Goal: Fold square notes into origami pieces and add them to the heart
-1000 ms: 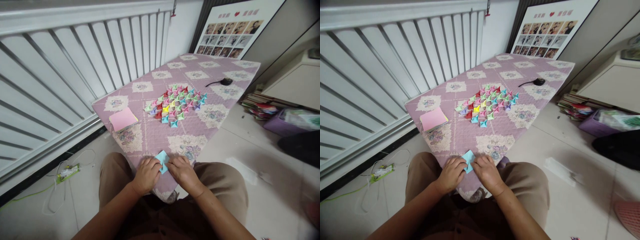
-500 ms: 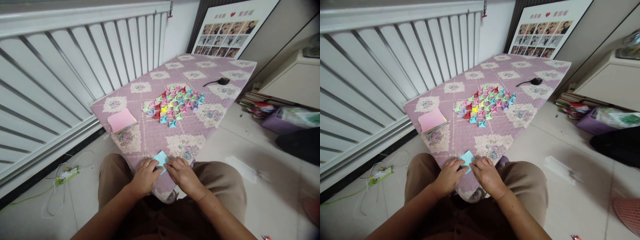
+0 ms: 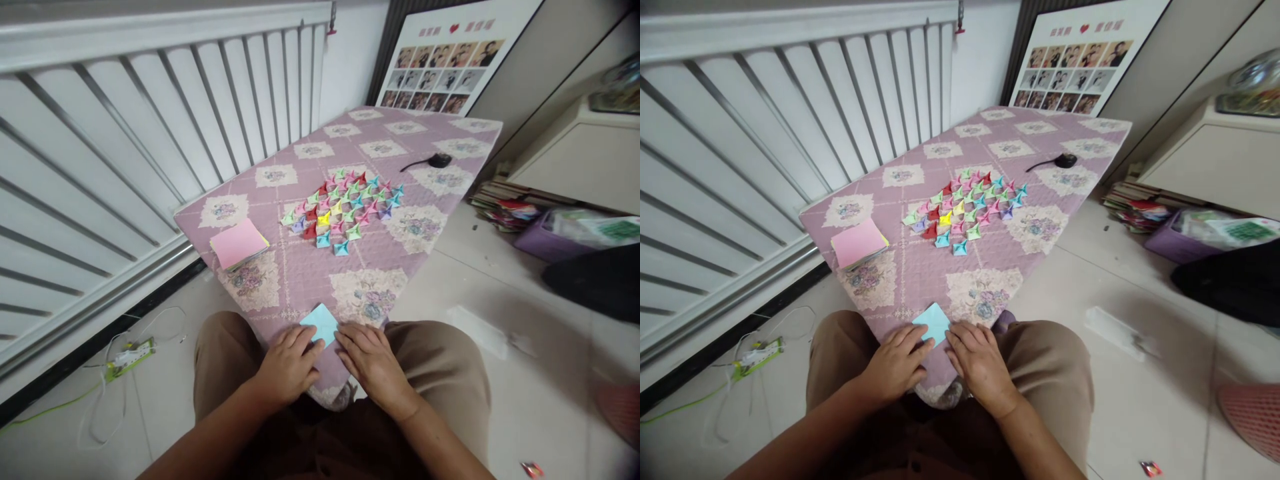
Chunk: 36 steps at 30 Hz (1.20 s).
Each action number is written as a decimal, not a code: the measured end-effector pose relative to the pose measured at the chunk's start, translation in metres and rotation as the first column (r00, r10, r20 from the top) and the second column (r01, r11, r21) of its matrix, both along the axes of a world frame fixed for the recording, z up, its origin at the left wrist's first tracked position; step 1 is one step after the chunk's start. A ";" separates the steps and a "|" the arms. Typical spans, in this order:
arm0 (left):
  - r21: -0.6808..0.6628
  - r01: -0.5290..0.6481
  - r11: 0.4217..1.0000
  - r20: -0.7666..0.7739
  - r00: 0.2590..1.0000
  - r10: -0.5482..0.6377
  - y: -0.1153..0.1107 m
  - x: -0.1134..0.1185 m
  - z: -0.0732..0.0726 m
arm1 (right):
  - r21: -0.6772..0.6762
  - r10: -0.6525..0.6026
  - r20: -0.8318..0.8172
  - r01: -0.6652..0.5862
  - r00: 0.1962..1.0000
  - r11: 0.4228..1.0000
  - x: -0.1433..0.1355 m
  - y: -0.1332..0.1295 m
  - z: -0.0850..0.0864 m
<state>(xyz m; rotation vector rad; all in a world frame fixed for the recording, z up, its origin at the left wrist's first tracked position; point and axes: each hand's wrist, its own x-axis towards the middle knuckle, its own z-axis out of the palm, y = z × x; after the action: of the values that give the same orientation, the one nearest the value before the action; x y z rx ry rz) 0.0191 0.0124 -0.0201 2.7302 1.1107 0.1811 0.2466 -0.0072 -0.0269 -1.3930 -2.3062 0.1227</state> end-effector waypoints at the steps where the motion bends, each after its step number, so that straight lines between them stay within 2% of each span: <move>1: 0.002 0.001 1.000 0.003 1.000 -0.001 0.000 0.000 -0.001 | 0.001 -0.009 -0.009 0.009 1.000 1.000 0.000 0.000 -0.001; 10: 0.012 -0.001 1.000 0.014 1.000 0.001 -0.001 -0.002 -0.007 | -0.030 -0.086 -0.099 0.083 0.991 0.996 -0.003 0.001 0.000; 19: 0.014 -0.013 1.000 0.002 1.000 0.013 -0.003 0.000 -0.001 | -0.178 -0.225 -0.229 0.187 0.947 0.966 -0.019 0.036 0.015; 25: -0.005 -0.007 1.000 0.006 1.000 0.007 -0.004 0.001 0.003 | -0.341 -0.279 -0.116 0.226 0.953 0.913 -0.033 0.042 0.017; 29: -0.093 -0.006 0.996 0.081 0.997 0.014 0.001 0.000 0.006 | -0.412 -0.280 -0.031 0.243 0.959 0.878 -0.033 0.043 0.021; 31: -0.153 -0.040 0.987 0.171 0.983 0.067 0.008 0.000 0.009 | -0.418 -0.289 -0.018 0.255 0.957 0.872 -0.033 0.044 0.024; 33: -0.201 -0.128 0.971 0.246 0.953 0.177 0.019 0.002 0.011 | -0.412 -0.309 -0.001 0.281 0.951 0.867 -0.032 0.045 0.026; 36: -0.243 -0.289 0.926 0.194 0.921 0.338 0.037 0.008 0.014 | -0.419 -0.328 0.040 0.314 0.944 0.852 -0.032 0.047 0.028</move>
<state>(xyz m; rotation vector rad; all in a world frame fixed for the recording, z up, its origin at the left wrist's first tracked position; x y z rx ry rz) 0.0270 0.0491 -0.0062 2.2633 1.4037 0.3948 0.2145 0.0399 0.0009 -1.9532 -2.0553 0.5631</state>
